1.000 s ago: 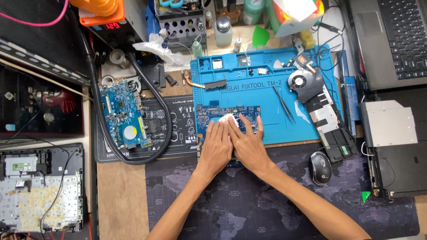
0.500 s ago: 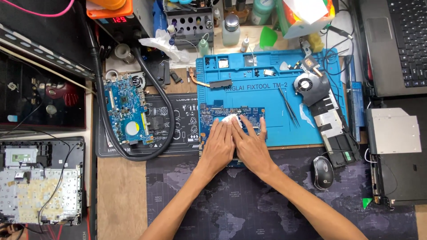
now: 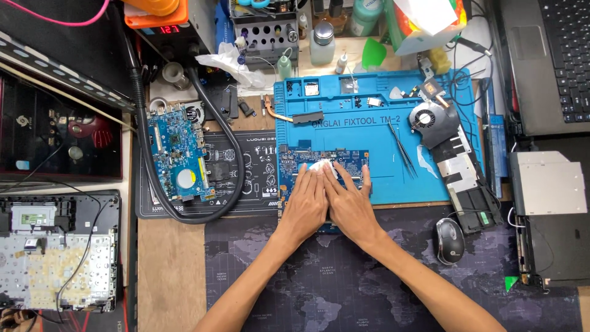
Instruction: Cleaning and inspecting a laptop motherboard at a repair bench using a cloth, probe, and heat gun.
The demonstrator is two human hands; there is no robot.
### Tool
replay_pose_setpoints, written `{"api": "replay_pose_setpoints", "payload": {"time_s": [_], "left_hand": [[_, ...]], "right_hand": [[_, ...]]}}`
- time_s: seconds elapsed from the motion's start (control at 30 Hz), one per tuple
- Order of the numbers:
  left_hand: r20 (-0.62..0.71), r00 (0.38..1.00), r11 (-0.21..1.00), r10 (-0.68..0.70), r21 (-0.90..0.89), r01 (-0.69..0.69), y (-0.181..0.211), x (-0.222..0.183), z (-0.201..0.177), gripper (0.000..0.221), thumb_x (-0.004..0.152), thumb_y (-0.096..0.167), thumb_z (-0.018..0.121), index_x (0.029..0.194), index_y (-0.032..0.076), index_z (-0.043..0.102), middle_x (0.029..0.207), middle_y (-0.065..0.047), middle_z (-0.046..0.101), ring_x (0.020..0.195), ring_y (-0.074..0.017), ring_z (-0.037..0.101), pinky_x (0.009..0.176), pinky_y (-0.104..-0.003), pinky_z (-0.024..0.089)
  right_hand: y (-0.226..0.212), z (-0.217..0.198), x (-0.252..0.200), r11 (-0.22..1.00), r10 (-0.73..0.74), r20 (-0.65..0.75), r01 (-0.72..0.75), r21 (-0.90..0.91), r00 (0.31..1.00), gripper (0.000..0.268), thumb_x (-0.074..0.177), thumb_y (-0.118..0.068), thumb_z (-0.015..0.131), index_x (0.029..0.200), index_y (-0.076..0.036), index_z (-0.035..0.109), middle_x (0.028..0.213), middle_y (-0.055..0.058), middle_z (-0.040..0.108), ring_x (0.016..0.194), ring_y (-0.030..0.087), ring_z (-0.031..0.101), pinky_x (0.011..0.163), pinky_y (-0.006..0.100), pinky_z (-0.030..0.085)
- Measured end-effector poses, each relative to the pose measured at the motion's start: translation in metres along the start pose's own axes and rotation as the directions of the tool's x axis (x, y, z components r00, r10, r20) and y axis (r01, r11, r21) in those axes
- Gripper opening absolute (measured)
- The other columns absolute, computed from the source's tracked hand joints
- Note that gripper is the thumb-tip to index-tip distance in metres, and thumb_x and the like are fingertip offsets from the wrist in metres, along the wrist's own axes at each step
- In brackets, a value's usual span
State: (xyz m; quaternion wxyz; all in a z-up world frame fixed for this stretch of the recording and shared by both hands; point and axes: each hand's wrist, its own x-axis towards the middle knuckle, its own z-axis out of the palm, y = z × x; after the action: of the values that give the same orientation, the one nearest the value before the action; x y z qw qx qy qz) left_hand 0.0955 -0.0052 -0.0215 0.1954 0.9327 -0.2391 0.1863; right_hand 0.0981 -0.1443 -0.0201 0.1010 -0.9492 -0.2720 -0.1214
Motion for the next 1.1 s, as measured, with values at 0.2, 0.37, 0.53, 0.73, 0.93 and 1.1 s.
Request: {"api": "replay_pose_setpoints", "payload": {"time_s": [0.2,0.37,0.53,0.73,0.93,1.1], "left_hand": [[-0.005,1.000,0.999,-0.010,-0.039,0.009,-0.003,-0.004,0.005,0.039,0.098,0.008,0.040,0.115,-0.021,0.060,0.107,-0.036,0.064,0.114,-0.0435,0.061,0.121,-0.052,0.031],[0.008,1.000,0.999,-0.016,-0.031,0.016,-0.004,-0.001,0.003,0.040,0.098,0.009,0.038,0.114,-0.019,0.062,0.105,-0.033,0.065,0.113,-0.0408,0.062,0.121,-0.051,0.030],[-0.031,1.000,1.000,0.005,-0.005,-0.006,-0.003,-0.002,-0.003,0.040,0.100,0.010,0.040,0.116,-0.019,0.062,0.106,-0.033,0.065,0.114,-0.0417,0.061,0.121,-0.052,0.030],[-0.103,0.994,0.999,-0.030,-0.042,0.026,0.005,-0.016,-0.003,0.048,0.093,0.018,0.048,0.124,-0.016,0.060,0.121,-0.034,0.063,0.125,-0.0427,0.057,0.123,-0.051,0.027],[-0.102,0.994,0.999,-0.036,-0.042,0.032,-0.001,-0.015,-0.016,0.047,0.097,0.024,0.053,0.125,-0.013,0.063,0.121,-0.031,0.066,0.130,-0.0401,0.055,0.124,-0.051,0.022],[-0.029,0.983,0.973,-0.184,-0.150,0.177,-0.017,-0.021,-0.016,0.045,0.107,0.032,0.043,0.140,0.004,0.056,0.146,-0.016,0.055,0.148,-0.0283,0.035,0.127,-0.047,0.006]], "right_hand": [[-0.002,0.003,-0.001,1.000,0.017,-0.019,-0.017,-0.012,1.000,0.043,0.097,-0.012,0.054,0.139,-0.008,0.063,0.144,0.003,0.064,0.143,0.024,0.046,0.125,0.066,-0.002],[-0.004,0.005,-0.002,0.999,0.022,-0.058,-0.025,-0.044,0.998,0.043,0.096,-0.010,0.053,0.138,-0.008,0.063,0.145,0.001,0.063,0.143,0.023,0.046,0.126,0.066,-0.002],[-0.036,-0.027,0.015,0.977,0.048,-0.300,-0.107,-0.184,0.953,0.041,0.102,0.007,0.042,0.139,0.008,0.059,0.142,0.014,0.064,0.132,0.029,0.056,0.124,0.052,0.030],[-0.015,-0.005,-0.006,0.994,0.092,-0.087,-0.096,-0.049,0.992,0.035,0.108,-0.016,0.048,0.139,-0.010,0.063,0.142,-0.002,0.065,0.135,0.026,0.052,0.127,0.058,0.012],[0.005,0.020,-0.012,0.998,0.056,-0.068,-0.058,-0.017,0.996,0.047,0.100,-0.032,0.053,0.144,-0.018,0.060,0.147,-0.001,0.062,0.146,0.028,0.043,0.122,0.064,0.004],[0.005,0.000,0.006,0.977,0.167,-0.022,-0.163,0.136,0.986,0.027,0.103,-0.036,0.063,0.122,-0.021,0.076,0.121,0.003,0.076,0.140,0.030,0.053,0.117,0.069,0.008]]}}
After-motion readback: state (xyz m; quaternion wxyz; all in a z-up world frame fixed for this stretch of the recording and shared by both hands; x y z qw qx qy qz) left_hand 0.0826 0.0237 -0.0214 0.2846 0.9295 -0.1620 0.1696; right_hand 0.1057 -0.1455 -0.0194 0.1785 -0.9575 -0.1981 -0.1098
